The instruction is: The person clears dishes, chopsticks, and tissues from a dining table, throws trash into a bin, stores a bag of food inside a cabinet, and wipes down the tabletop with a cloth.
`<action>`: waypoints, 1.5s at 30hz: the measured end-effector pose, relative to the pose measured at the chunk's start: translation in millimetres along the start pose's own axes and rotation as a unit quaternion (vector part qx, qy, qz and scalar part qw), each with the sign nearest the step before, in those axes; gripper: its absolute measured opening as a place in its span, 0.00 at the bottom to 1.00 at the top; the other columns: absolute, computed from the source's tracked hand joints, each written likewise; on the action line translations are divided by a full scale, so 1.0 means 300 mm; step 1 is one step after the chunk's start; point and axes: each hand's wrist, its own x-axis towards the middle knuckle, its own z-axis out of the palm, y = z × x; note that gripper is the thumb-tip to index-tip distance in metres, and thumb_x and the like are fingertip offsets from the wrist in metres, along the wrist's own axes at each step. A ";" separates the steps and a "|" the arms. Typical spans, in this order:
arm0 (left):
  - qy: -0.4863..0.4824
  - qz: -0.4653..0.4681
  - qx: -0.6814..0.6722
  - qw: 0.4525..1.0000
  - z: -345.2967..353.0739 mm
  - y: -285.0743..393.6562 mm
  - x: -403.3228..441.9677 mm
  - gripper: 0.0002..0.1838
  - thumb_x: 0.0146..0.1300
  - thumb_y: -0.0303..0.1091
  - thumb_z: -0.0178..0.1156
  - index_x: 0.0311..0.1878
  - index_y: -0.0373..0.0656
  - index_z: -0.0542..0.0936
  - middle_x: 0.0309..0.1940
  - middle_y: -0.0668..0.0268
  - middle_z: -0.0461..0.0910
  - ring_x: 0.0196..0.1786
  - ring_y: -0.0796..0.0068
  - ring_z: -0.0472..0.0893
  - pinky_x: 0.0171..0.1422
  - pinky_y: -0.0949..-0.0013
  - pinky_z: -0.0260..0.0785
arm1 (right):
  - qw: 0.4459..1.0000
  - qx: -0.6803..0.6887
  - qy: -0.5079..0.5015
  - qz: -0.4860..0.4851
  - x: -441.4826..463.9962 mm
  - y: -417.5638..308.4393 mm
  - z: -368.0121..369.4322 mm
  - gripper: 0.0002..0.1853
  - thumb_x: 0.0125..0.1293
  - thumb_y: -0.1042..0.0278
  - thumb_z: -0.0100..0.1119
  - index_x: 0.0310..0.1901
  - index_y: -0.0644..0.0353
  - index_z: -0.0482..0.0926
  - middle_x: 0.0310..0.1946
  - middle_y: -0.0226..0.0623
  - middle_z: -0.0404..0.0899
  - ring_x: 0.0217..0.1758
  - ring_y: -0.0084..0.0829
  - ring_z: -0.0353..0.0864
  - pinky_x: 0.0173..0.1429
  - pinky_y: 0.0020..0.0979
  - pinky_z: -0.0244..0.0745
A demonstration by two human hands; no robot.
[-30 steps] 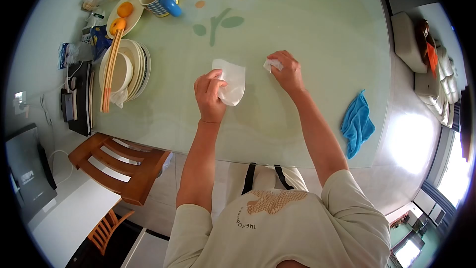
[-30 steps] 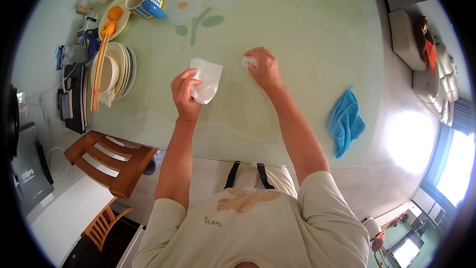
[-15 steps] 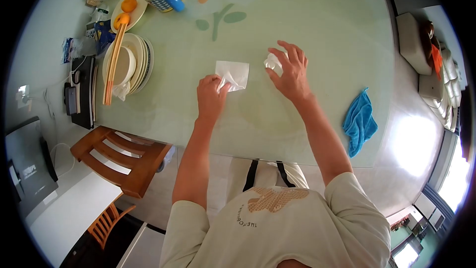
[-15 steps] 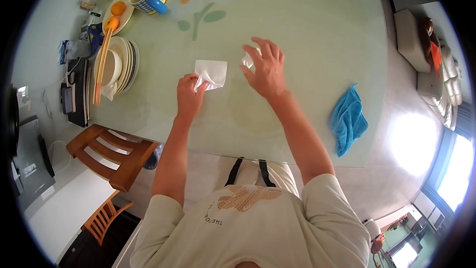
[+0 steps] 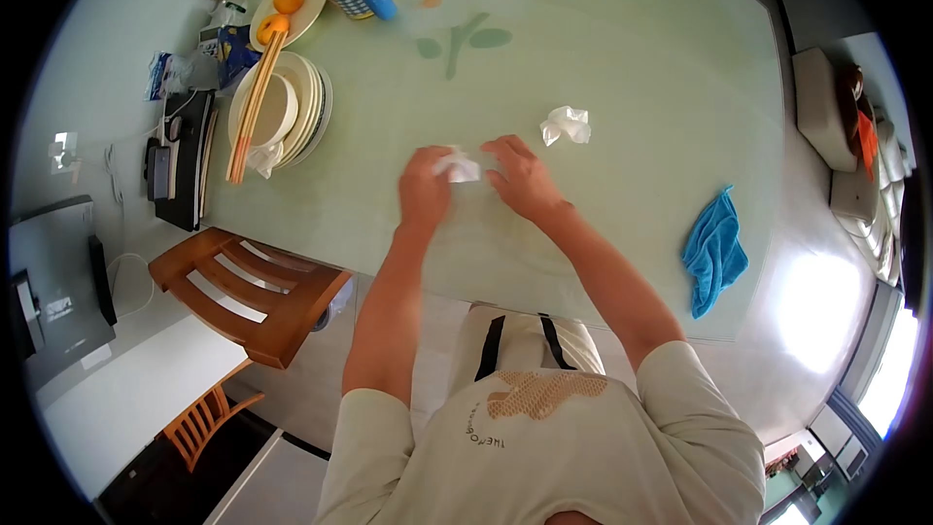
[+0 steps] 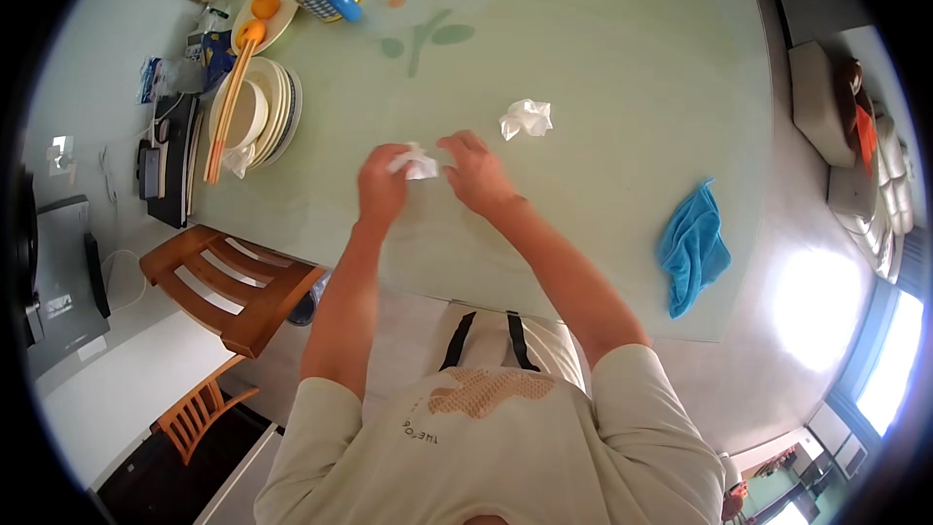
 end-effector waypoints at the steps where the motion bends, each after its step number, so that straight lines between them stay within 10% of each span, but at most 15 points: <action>1: 0.055 -0.061 -0.003 0.997 -0.043 -0.049 -0.004 0.10 0.50 0.23 0.63 0.37 0.41 0.79 0.38 0.59 0.80 0.41 0.58 0.79 0.47 0.64 0.70 | 0.997 -0.012 0.051 -0.052 -0.014 -0.008 -0.023 0.14 0.54 0.77 0.58 0.44 0.58 0.75 0.43 0.40 0.74 0.49 0.43 0.74 0.48 0.40 0.74; 7: 0.341 -0.213 -0.035 0.915 -0.375 -0.466 -0.081 0.08 0.50 0.27 0.65 0.35 0.37 0.80 0.31 0.61 0.80 0.34 0.68 0.78 0.37 0.70 0.72 | 0.997 -0.003 0.068 -0.029 -0.053 0.021 -0.106 0.11 0.54 0.78 0.59 0.41 0.60 0.76 0.39 0.39 0.76 0.39 0.40 0.79 0.40 0.35 0.77; 9: 0.420 -0.449 -0.230 0.755 -0.456 -0.500 -0.080 0.11 0.52 0.26 0.64 0.39 0.35 0.78 0.29 0.62 0.79 0.35 0.71 0.78 0.36 0.74 0.73 | 0.997 -0.006 0.069 -0.021 -0.062 0.028 -0.114 0.11 0.54 0.78 0.59 0.40 0.60 0.76 0.38 0.39 0.77 0.37 0.38 0.79 0.39 0.34 0.77; 13: 0.551 -0.391 -0.299 0.674 -0.520 -0.666 0.013 0.13 0.54 0.25 0.62 0.44 0.36 0.75 0.35 0.60 0.78 0.37 0.68 0.79 0.36 0.74 0.74 | 0.997 -0.018 0.074 -0.019 -0.075 0.029 -0.126 0.09 0.55 0.79 0.59 0.39 0.60 0.77 0.37 0.38 0.77 0.36 0.37 0.79 0.38 0.33 0.77; 20: 0.353 -0.408 -0.135 0.831 -0.687 -1.020 0.212 0.23 0.61 0.36 0.59 0.58 0.41 0.70 0.50 0.62 0.76 0.47 0.68 0.78 0.46 0.67 0.71 | 0.954 -0.229 0.179 -0.074 -0.081 0.025 -0.229 0.11 0.55 0.73 0.61 0.42 0.57 0.79 0.45 0.35 0.75 0.51 0.42 0.72 0.51 0.39 0.69; 24: 0.307 -0.305 0.014 0.902 -0.651 -0.866 0.155 0.31 0.61 0.34 0.59 0.67 0.42 0.62 0.58 0.57 0.70 0.50 0.63 0.76 0.51 0.65 0.70 | 0.957 -0.246 0.154 -0.004 -0.028 0.131 -0.262 0.13 0.55 0.72 0.60 0.44 0.51 0.80 0.49 0.34 0.74 0.50 0.42 0.72 0.51 0.40 0.69; 29: 0.410 -0.354 -0.060 0.838 -0.460 -0.553 0.029 0.38 0.58 0.32 0.59 0.68 0.34 0.52 0.63 0.45 0.60 0.62 0.50 0.67 0.64 0.58 0.63 | 0.975 -0.205 0.074 0.041 0.024 0.185 -0.260 0.11 0.55 0.74 0.58 0.40 0.52 0.81 0.46 0.35 0.76 0.47 0.39 0.76 0.44 0.36 0.74; 33: 0.279 -0.201 0.099 0.934 -0.236 -0.343 -0.117 0.33 0.60 0.32 0.57 0.66 0.34 0.57 0.65 0.47 0.58 0.66 0.50 0.60 0.69 0.52 0.52 | 0.984 -0.104 0.142 0.040 0.100 0.243 -0.390 0.11 0.53 0.75 0.56 0.39 0.53 0.81 0.36 0.37 0.80 0.38 0.34 0.80 0.43 0.31 0.76; 35: 0.217 -0.195 0.158 0.943 -0.170 -0.279 -0.136 0.31 0.61 0.35 0.55 0.66 0.37 0.58 0.65 0.50 0.58 0.66 0.51 0.61 0.68 0.52 0.52 | 0.965 -0.102 0.157 0.185 0.174 0.246 -0.549 0.13 0.52 0.73 0.57 0.41 0.55 0.81 0.30 0.35 0.80 0.32 0.29 0.79 0.41 0.29 0.76; 39: 0.125 -0.213 0.378 0.892 -0.112 -0.229 -0.099 0.26 0.65 0.44 0.48 0.65 0.47 0.63 0.66 0.59 0.59 0.67 0.57 0.60 0.68 0.52 0.49 | 0.943 0.099 0.203 0.245 0.316 0.485 -0.818 0.14 0.54 0.72 0.58 0.44 0.62 0.81 0.32 0.33 0.80 0.32 0.23 0.78 0.37 0.25 0.76; 45: 0.124 -0.220 0.367 0.895 -0.107 -0.212 -0.089 0.25 0.66 0.46 0.46 0.65 0.49 0.62 0.68 0.59 0.57 0.68 0.59 0.58 0.69 0.51 0.47 | 0.921 0.059 0.179 0.341 0.468 0.574 -0.950 0.16 0.53 0.72 0.58 0.45 0.63 0.80 0.37 0.35 0.79 0.34 0.23 0.79 0.40 0.24 0.78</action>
